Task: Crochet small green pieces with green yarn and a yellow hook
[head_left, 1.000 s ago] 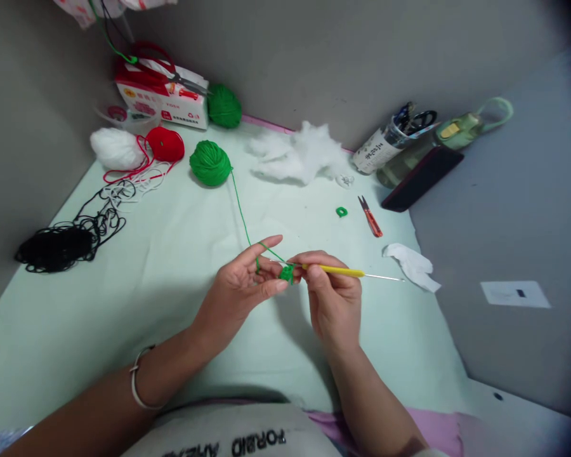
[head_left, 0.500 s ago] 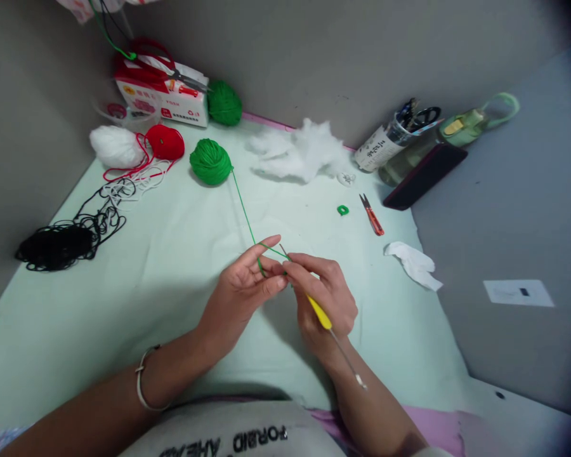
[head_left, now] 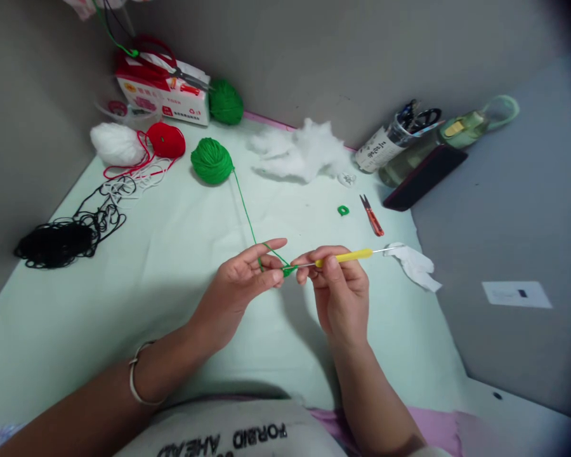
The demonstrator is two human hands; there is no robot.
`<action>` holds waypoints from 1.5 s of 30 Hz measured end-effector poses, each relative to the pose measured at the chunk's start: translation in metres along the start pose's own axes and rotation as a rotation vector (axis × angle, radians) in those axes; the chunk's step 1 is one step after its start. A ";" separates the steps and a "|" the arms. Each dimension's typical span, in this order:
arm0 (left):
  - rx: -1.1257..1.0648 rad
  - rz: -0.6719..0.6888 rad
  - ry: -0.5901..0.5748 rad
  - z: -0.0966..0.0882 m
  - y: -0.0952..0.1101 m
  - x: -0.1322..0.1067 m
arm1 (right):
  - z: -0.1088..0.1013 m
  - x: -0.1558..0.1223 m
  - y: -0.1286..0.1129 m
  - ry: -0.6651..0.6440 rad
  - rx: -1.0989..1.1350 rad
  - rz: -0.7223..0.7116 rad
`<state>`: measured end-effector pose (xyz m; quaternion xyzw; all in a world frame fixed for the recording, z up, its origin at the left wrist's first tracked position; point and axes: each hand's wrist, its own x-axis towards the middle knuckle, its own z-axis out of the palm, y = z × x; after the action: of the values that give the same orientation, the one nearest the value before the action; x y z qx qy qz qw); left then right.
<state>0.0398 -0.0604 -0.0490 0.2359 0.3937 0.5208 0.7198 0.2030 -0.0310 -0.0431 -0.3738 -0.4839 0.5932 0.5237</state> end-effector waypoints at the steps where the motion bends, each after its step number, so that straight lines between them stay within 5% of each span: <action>1: 0.015 0.004 0.003 -0.001 0.000 0.000 | -0.001 0.000 -0.001 -0.007 -0.003 -0.003; 8: 0.141 0.071 0.037 -0.005 -0.003 0.000 | -0.002 -0.004 -0.002 0.000 -0.155 -0.135; 21: 0.143 0.086 0.073 0.000 -0.005 0.001 | 0.001 -0.011 0.004 -0.174 -0.715 -0.679; 24: 0.128 0.091 0.072 0.001 -0.005 0.000 | 0.002 -0.010 0.004 -0.094 -0.595 -0.588; 27: 0.081 0.059 0.038 0.000 -0.003 0.001 | 0.002 -0.007 0.002 0.006 -0.345 -0.354; 32: 0.057 0.016 0.025 0.000 -0.001 0.002 | 0.001 0.000 0.002 -0.030 -0.066 -0.089; 39: 0.133 0.070 0.078 -0.002 -0.001 -0.001 | -0.001 -0.002 0.001 -0.018 -0.147 -0.144; 45: 0.180 0.143 0.136 -0.002 -0.003 0.001 | 0.001 -0.009 -0.002 -0.092 -0.494 -0.417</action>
<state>0.0401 -0.0606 -0.0521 0.2913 0.4688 0.5480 0.6285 0.2036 -0.0405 -0.0417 -0.3550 -0.7026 0.3540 0.5049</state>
